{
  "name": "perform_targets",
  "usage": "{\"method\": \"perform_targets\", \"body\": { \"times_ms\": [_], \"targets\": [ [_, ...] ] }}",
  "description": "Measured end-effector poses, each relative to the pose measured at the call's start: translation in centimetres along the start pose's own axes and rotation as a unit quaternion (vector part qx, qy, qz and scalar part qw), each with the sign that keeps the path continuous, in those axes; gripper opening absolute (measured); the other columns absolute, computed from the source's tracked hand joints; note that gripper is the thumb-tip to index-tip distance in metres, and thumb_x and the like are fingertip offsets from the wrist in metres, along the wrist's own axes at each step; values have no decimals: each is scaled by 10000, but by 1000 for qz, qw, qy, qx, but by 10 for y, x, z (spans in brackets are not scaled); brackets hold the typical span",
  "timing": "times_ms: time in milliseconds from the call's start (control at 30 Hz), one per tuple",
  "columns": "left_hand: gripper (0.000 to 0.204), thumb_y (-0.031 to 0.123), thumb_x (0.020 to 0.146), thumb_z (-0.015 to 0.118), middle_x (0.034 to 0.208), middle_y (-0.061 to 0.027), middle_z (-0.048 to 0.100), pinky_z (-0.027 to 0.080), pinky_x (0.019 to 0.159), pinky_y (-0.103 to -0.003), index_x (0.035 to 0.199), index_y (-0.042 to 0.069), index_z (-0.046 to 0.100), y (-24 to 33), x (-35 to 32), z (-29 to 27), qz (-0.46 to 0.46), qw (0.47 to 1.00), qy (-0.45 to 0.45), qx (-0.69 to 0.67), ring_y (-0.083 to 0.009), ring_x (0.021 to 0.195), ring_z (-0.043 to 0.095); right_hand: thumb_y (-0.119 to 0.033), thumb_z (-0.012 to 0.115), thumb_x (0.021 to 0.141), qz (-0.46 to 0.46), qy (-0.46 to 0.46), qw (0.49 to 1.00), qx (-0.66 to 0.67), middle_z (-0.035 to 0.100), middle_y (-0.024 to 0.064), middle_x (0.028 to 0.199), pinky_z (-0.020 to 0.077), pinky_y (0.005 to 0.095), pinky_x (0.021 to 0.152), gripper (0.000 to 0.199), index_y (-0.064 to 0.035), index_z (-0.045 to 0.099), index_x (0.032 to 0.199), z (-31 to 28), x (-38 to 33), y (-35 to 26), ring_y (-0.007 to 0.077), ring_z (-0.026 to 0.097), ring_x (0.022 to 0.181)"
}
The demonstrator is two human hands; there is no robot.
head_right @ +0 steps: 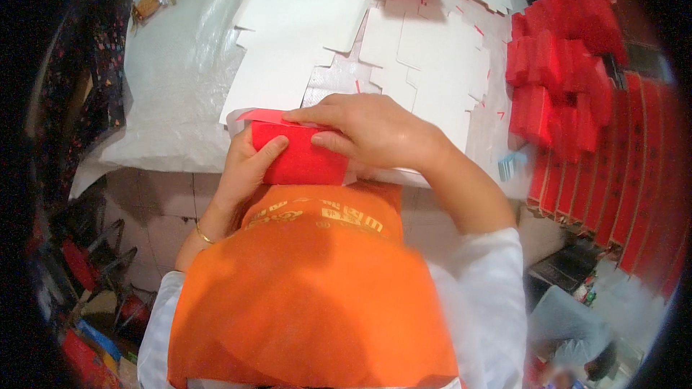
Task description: The person folds flat red paper sheets into small rectangular boxes by hand. They repeatedly pick up a sheet, fold the sides to form the box shape, and place the finished box on a growing stack to the right.
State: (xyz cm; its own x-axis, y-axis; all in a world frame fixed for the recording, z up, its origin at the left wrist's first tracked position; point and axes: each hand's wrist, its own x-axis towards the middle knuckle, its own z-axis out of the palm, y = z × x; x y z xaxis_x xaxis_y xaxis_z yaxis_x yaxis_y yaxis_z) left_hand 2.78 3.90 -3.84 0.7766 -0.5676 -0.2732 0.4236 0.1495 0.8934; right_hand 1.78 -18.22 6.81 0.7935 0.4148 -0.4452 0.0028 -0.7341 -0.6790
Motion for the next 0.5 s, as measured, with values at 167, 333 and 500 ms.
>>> {"method": "perform_targets", "body": {
  "times_ms": [167, 333, 500],
  "targets": [
    [302, 124, 920, 672, 1128, -108, 673, 518, 832, -340, 1184, -5, 601, 37, 30, 5, 159, 948, 33, 275, -232, 990, 646, -145, 521, 994, -116, 72, 988, 69, 662, 132, 992, 495, 324, 887, 517, -180, 462, 1507, -19, 22, 30, 196, 622, 942],
    [380, 65, 937, 573, 1312, -118, 559, 459, 956, -343, 1314, 33, 537, 46, 18, -9, 358, 830, 264, 336, -235, 1161, 549, -162, 512, 975, -64, 244, 944, 212, 653, 108, 1034, 483, 323, 912, 605, -174, 359, 1560, -12, 0, 30, 183, 610, 945],
    [557, 108, 1003, 505, 1408, -93, 469, 408, 1058, -349, 1525, 50, 320, 30, 10, 17, 245, 957, 150, 47, -202, 1209, 505, -111, 479, 955, -81, 350, 874, 327, 622, 77, 1113, 445, 313, 962, 635, -161, 338, 1572, 28, -3, 36, 151, 573, 1004]
  ]
}}
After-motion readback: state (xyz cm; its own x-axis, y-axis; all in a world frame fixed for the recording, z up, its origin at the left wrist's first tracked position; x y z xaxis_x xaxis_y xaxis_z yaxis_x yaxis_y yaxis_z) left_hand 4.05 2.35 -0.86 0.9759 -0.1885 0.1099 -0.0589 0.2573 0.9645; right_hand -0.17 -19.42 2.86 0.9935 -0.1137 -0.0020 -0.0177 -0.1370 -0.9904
